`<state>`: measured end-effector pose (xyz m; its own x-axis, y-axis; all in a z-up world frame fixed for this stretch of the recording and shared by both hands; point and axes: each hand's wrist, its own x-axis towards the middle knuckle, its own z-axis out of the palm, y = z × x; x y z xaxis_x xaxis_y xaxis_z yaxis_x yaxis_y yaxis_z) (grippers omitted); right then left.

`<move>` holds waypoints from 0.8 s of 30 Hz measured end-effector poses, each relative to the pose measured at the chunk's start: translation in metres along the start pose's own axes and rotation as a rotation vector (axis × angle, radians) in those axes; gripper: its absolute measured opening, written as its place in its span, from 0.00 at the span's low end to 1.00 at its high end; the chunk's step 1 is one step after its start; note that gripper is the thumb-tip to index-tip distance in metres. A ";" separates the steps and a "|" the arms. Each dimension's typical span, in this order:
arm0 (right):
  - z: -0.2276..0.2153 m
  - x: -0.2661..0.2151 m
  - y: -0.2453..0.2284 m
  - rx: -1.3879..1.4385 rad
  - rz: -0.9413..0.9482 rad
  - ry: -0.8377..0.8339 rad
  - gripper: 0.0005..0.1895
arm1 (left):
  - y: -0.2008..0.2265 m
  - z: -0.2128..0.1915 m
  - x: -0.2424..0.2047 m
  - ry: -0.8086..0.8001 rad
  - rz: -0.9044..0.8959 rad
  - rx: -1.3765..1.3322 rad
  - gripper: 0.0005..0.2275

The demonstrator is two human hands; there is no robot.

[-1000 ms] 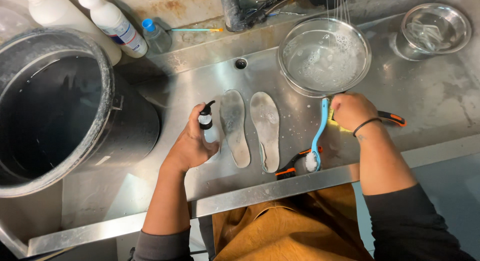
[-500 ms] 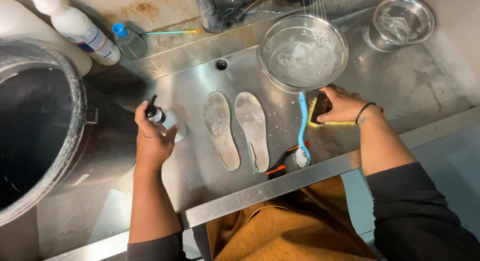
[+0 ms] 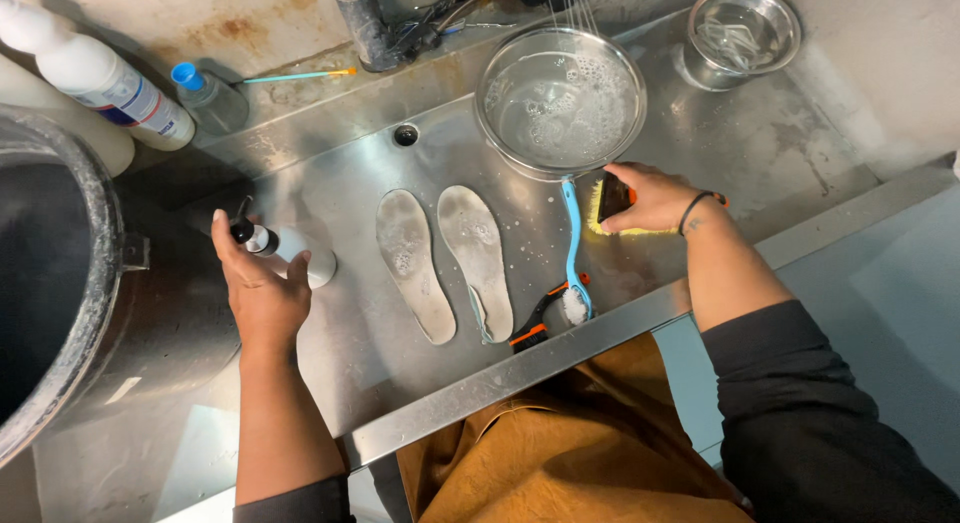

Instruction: The person cleans a pair of white shoe insoles in a sink. They apply a liquid from a pump bottle, scrub the insoles with a sponge, rinse the sponge in a bowl of soapy water, and wipe the insoles with a blue cloth.

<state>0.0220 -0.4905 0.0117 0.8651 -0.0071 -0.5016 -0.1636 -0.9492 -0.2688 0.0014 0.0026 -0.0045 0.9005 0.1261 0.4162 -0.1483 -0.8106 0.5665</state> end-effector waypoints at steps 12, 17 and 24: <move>0.019 -0.025 -0.006 -0.188 0.363 0.081 0.35 | 0.021 0.001 0.013 0.402 0.361 0.146 0.38; 0.024 -0.012 -0.001 -0.203 0.333 0.037 0.36 | 0.045 0.025 0.000 0.271 0.631 0.030 0.25; -0.020 -0.045 -0.027 0.118 0.036 0.017 0.29 | 0.051 0.064 -0.024 -0.490 0.627 0.131 0.17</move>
<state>-0.0033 -0.4712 0.0585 0.8655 -0.0471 -0.4987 -0.2487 -0.9045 -0.3463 -0.0019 -0.0788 -0.0311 0.7471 -0.6149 0.2524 -0.6636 -0.7116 0.2307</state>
